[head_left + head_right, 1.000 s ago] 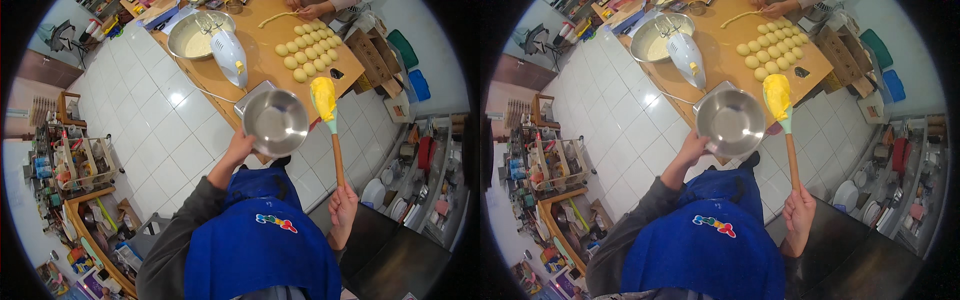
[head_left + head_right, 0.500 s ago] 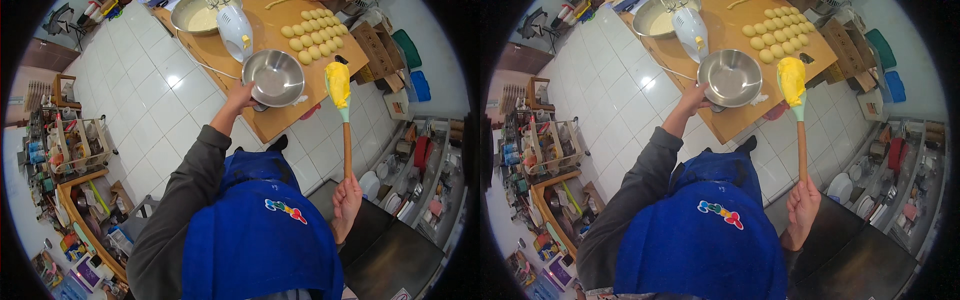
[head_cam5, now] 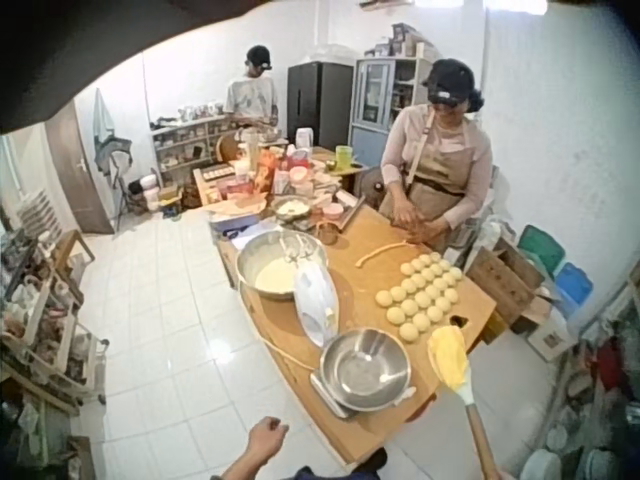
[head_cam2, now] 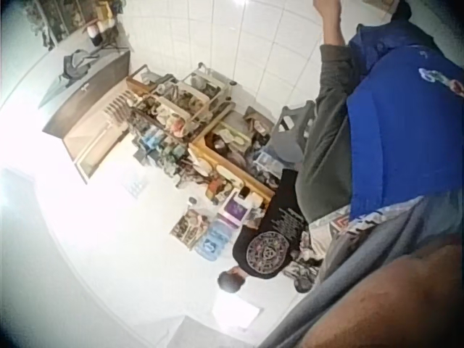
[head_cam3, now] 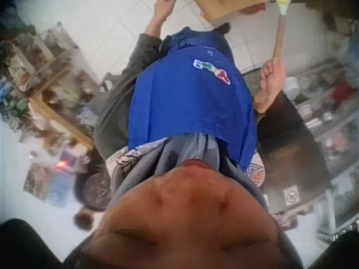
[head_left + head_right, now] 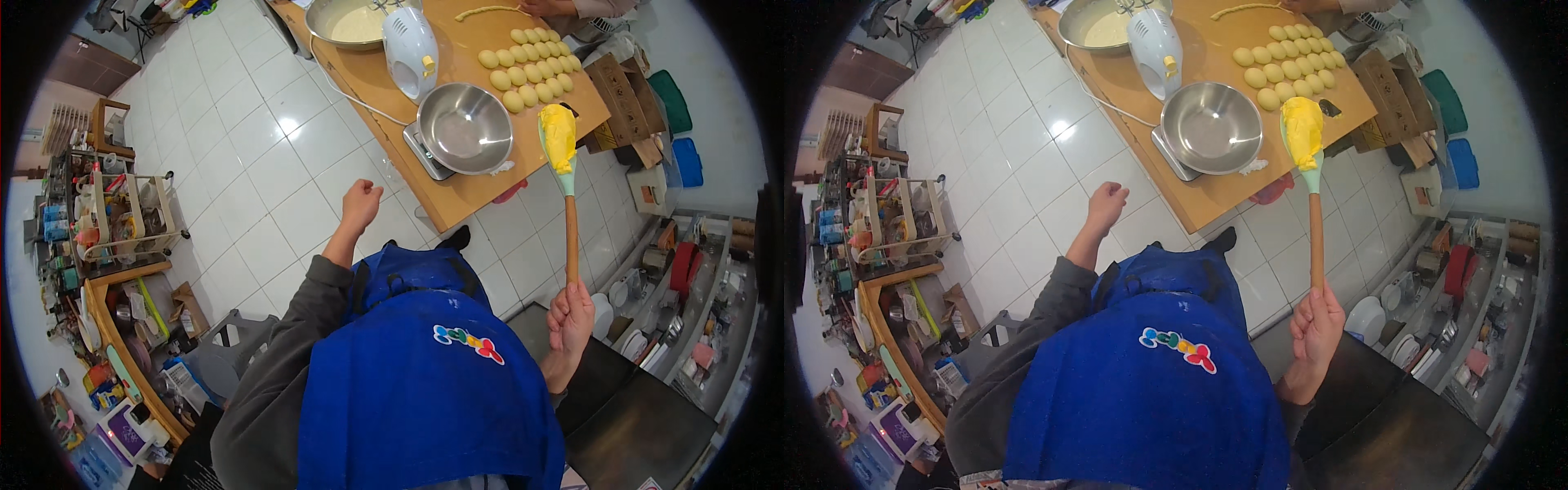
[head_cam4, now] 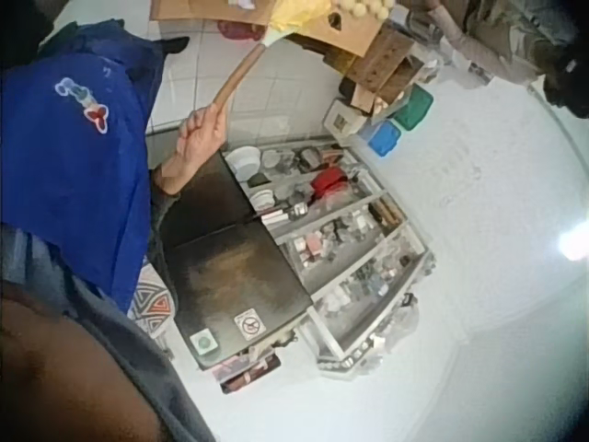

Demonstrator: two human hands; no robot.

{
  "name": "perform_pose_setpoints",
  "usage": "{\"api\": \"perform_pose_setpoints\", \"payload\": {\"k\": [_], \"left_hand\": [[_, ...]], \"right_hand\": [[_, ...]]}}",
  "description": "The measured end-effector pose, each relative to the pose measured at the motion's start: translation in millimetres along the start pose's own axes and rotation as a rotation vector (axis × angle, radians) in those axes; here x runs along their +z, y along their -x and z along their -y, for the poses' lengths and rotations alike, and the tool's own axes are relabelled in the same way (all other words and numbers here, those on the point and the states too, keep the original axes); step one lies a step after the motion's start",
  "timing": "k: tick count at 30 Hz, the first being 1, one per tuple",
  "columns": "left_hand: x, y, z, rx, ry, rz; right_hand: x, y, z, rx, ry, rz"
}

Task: The person scoops butter from a box into a bowl with a spatula and weighs it on a digital scale. They then carry a tray of tart shells, weigh ingredients on a scale at the table, check a recipe notebook, and wipe their hands with a wipe.

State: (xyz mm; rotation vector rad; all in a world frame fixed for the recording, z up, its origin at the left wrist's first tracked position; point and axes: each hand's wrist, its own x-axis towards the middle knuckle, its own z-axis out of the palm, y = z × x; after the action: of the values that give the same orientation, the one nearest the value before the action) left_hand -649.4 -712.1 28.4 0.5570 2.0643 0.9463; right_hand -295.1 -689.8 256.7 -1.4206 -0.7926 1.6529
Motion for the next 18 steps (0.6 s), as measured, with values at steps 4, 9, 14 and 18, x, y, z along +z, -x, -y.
{"api": "perform_pose_setpoints", "payload": {"k": [4,9,14,18], "left_hand": [[-1.3,20.8,-6.8,0.211,-0.218,-0.017],[11.7,4.3,-36.1,0.462,-0.368,-0.075],[28.0,-12.0,-74.9,0.665,-0.624,-0.037],[32.1,-15.9,-85.2,0.616,-0.756,-0.057]], "right_hand": [[6.6,-3.5,-4.9,0.026,-0.052,0.021],[15.6,-4.1,-6.1,0.036,-0.092,0.060],[17.6,-3.5,-5.9,0.031,-0.085,0.057],[19.3,-1.7,-5.0,0.010,-0.106,0.080]]}}
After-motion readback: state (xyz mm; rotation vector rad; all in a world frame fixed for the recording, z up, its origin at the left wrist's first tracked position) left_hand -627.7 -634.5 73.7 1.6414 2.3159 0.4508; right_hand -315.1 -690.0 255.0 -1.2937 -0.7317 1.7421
